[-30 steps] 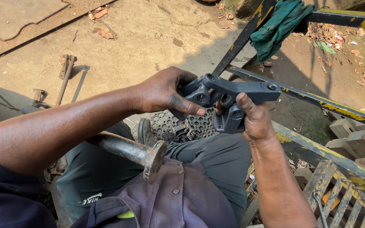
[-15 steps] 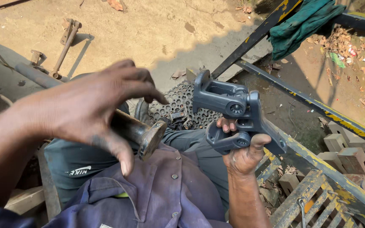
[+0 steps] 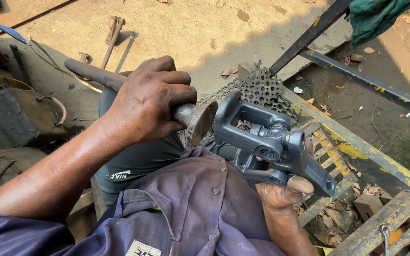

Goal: The person sits on the ground and repeatedly fits a metal bracket onto a cylindrical shaft, then removes it to compare with another similar bracket. The person handles both brackets and the shaft multiple times, rotating and aligning them by hand.

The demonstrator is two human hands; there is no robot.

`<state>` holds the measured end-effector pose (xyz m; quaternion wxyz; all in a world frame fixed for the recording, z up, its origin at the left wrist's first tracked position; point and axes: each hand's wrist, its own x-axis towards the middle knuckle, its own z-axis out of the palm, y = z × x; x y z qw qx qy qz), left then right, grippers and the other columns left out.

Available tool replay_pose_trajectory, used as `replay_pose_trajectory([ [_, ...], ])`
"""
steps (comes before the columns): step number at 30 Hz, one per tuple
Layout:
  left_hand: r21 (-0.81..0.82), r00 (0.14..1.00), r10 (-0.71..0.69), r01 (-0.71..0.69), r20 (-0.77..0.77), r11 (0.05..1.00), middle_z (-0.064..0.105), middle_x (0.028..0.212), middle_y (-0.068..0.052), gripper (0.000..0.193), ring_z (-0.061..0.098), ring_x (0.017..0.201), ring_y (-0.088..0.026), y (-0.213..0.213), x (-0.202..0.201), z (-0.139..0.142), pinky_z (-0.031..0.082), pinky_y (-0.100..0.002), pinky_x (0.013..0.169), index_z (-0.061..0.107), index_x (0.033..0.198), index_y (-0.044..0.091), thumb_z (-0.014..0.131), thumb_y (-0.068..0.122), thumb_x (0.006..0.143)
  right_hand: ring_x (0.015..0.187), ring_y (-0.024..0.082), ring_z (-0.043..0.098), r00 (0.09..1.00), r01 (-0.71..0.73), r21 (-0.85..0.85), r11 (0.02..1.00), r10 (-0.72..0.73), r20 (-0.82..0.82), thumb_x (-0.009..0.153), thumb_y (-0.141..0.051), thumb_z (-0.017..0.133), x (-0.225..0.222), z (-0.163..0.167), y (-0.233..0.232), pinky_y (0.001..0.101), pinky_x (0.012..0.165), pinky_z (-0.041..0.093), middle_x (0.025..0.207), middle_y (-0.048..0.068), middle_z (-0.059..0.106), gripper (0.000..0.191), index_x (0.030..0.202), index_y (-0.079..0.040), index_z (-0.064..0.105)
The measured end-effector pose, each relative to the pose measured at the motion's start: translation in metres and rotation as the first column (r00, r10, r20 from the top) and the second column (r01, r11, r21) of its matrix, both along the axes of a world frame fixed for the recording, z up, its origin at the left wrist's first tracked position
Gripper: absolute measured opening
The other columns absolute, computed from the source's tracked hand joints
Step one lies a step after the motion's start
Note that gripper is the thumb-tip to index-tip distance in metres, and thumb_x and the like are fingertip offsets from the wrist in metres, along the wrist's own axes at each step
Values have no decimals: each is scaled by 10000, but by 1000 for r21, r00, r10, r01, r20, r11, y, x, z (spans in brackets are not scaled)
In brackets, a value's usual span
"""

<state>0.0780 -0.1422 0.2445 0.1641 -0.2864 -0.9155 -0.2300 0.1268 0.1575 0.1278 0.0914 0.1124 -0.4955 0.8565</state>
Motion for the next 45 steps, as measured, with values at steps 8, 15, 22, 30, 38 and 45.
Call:
replay_pose_trajectory([
  [8, -34, 998, 31, -29, 52, 999, 622, 856, -22, 343, 561, 869, -312, 1, -2, -3, 480, -452, 752, 707, 826, 110, 851, 194, 526, 963, 191, 609, 1000, -3, -66, 998, 2, -5, 856, -785, 699, 2, -14, 7, 380, 908, 529, 1121, 79, 622, 885, 1362, -75, 546],
  [15, -31, 993, -73, 76, 92, 997, 610, 993, -88, 856, 540, 925, -317, -2, -3, 10, 469, -469, 854, 650, 1238, 104, 880, 501, 515, 902, 206, 504, 940, -241, -293, 925, 297, 165, 930, -648, 741, 18, 9, -2, 456, 980, 426, 968, 62, 533, 737, 1251, -10, 558],
  [22, -15, 988, -154, 154, 15, 988, 588, 1146, -124, 1284, 528, 980, -316, -4, -3, 5, 458, -474, 900, 522, 1489, 112, 782, 846, 467, 877, 212, 464, 886, -282, -375, 883, 390, 253, 891, -488, 777, 45, 29, -23, 458, 869, 392, 945, 74, 454, 663, 1307, -45, 513],
  [30, 42, 964, -266, 265, 4, 963, 615, 1084, -87, 1067, 550, 959, -299, -9, -4, -1, 462, -458, 887, 608, 1329, 100, 842, 779, 541, 948, 248, 529, 893, -371, -445, 815, 444, 68, 864, -416, 887, 72, 1, -55, 534, 968, 440, 989, 93, 482, 742, 1378, -61, 486],
  [38, -22, 959, -279, 278, -59, 960, 630, 1119, -137, 877, 579, 1018, -338, 1, -4, -4, 483, -474, 933, 573, 1357, 43, 900, 593, 757, 1056, 224, 493, 862, -404, -281, 870, 465, 202, 865, -486, 879, 72, 30, -48, 506, 1130, 394, 1063, 79, 457, 775, 1339, -101, 401],
  [45, -29, 956, -290, 289, -36, 957, 650, 1050, -122, 726, 625, 1006, -339, 9, -1, 5, 500, -459, 862, 594, 1269, 53, 937, 386, 722, 1100, 197, 513, 825, -468, -299, 832, 532, 191, 879, -555, 843, 75, 46, -52, 509, 1204, 358, 1157, 57, 474, 855, 1446, -138, 357],
])
